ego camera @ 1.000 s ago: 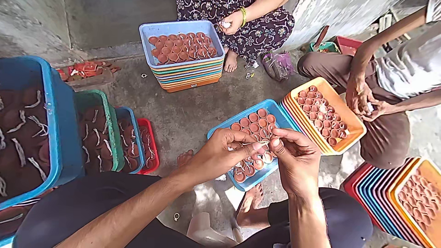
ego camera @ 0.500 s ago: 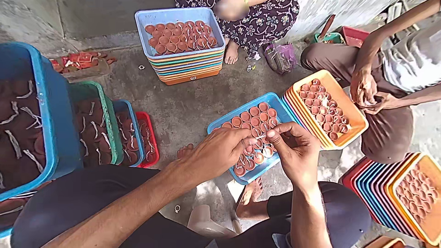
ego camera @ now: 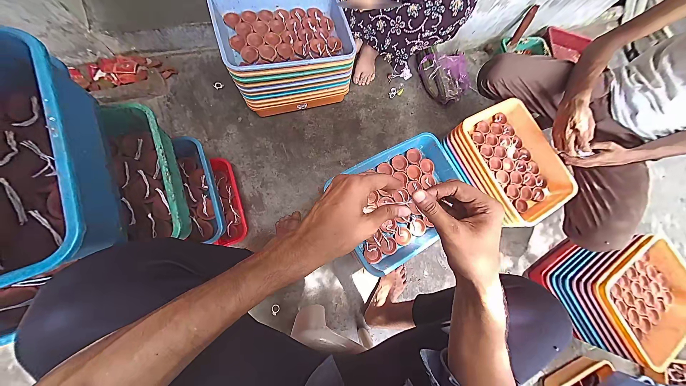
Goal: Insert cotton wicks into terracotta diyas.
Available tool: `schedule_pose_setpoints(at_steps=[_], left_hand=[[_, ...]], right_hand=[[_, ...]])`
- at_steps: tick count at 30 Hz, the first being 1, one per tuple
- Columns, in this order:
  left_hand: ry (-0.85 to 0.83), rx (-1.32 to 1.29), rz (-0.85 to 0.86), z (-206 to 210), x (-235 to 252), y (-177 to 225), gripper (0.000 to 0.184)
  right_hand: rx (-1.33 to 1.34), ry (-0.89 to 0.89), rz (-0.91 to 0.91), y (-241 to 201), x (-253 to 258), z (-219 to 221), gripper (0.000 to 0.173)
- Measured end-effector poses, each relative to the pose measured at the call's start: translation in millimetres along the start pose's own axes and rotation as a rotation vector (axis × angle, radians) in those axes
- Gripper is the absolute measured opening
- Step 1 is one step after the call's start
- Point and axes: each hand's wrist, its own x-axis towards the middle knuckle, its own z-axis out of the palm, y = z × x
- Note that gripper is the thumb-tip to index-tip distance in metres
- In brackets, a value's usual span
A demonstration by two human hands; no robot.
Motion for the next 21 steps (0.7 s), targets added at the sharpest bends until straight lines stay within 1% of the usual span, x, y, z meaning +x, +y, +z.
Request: schedule_pose_setpoints(at_steps=[3,8,12,17,21], left_hand=[[-0.012,-0.058,0.013,3,0,0,0.015],[-0.106,0.054,0.029,-6,2,-3,0.017],[-0.150,0.129,0.043,-9,1,-9,0.019],[-0.215,0.179,-0.081,-17,-2,0,0.026],[-0.328,0.204,-0.176,-25,2,-2,0.023]], right_hand=[[0.014,-0.008,0.003,-1,-2,6,0.008],[0.026,-0.045,0.057,0,-1,-2,0.007],[0.107,-0.135,0.141,4,3,-11,0.010],[0.181,-0.281,0.226,16,6,-19,0.017],[0.212,-0.383,0.317,25,6,-24,0.018]])
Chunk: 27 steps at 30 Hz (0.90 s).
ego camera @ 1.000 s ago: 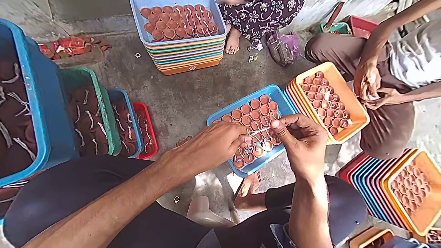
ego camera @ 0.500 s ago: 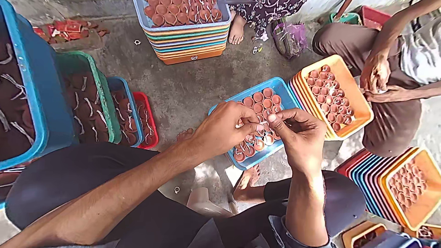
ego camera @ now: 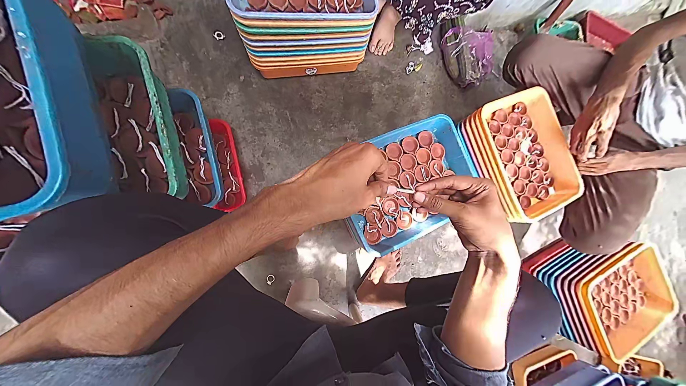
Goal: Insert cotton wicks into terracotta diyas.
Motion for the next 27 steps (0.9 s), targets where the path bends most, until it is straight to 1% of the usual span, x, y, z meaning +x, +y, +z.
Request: schedule_pose_setpoints(at_steps=[2,5,8,10,12,15,17,20,27], left_hand=[[0.021,-0.007,-0.060,1,-4,2,0.022],[0.086,-0.108,-0.151,0,-6,2,0.025],[0.184,-0.276,-0.219,-3,-5,1,0.024],[0.243,-0.388,-0.242,-2,-5,0,0.030],[0.280,-0.510,-0.254,-1,-5,1,0.036],[0.285,-0.621,-0.278,-4,-6,5,0.042],[0.289,-0.654,-0.292,-5,-6,6,0.043],[0.289,-0.670,-0.290,-5,-6,6,0.044],[0.274,-0.678,-0.305,-7,-8,9,0.045]], right_hand=[[0.006,-0.002,0.055,4,1,-1,0.018],[-0.031,0.074,0.175,19,8,4,0.017],[-0.193,0.176,0.297,53,23,18,0.014],[-0.301,0.223,0.301,92,32,31,0.012],[-0.369,0.258,0.255,130,39,46,0.009],[-0.526,0.271,0.237,166,43,66,0.008],[-0.634,0.233,0.241,179,40,74,0.011],[-0.716,0.181,0.247,192,36,78,0.011],[-0.827,0.077,0.246,190,31,77,0.008]])
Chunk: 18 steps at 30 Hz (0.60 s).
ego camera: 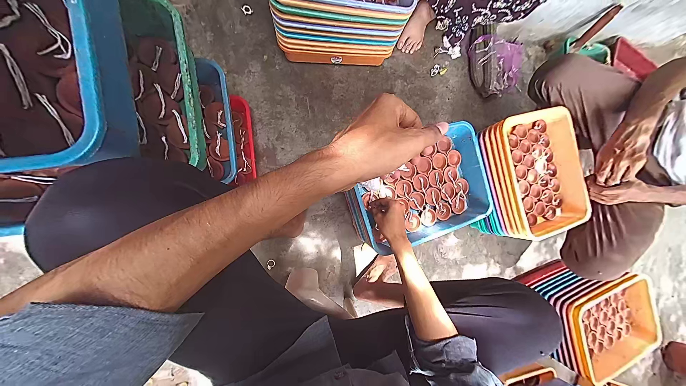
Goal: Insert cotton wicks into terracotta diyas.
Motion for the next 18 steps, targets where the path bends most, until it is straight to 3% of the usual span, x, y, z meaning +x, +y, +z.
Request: schedule_pose_setpoints(at_steps=[11,18], left_hand=[[-0.007,-0.069,-0.045,1,-3,7,0.050],[-0.054,-0.075,0.017,-3,15,2,0.050]], right_hand=[[-0.099,-0.066,0.018,-3,-4,-7,0.009],[-0.156,-0.134,0.088,1,0,-14,0.017]])
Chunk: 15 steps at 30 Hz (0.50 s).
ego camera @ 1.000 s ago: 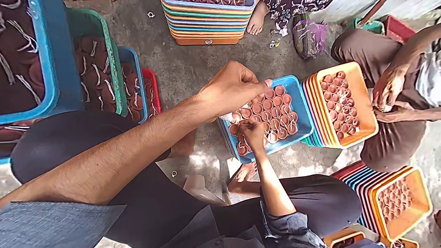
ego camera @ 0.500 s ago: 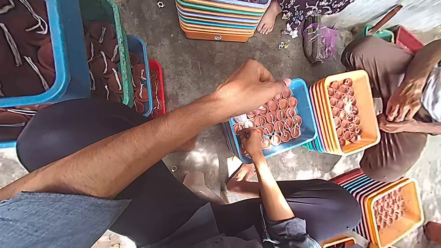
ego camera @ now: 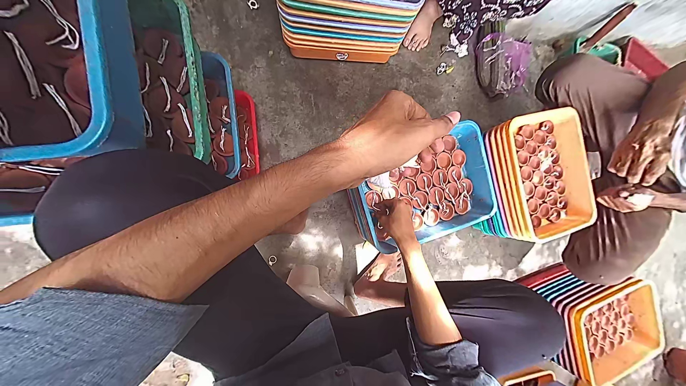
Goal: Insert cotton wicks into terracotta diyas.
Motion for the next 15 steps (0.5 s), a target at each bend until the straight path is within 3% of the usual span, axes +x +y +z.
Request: schedule_pose_setpoints(at_steps=[3,8,15], left_hand=[[0.048,-0.059,-0.079,7,-18,5,0.060],[-0.017,-0.062,0.074,6,-1,3,0.070],[-0.056,-0.143,0.115,9,3,5,0.072]], right_hand=[[-0.049,-0.064,0.024,1,0,-15,0.019],[0.040,-0.065,0.018,-4,-7,-59,0.019],[0.204,0.106,-0.154,-8,-20,-93,0.011]])
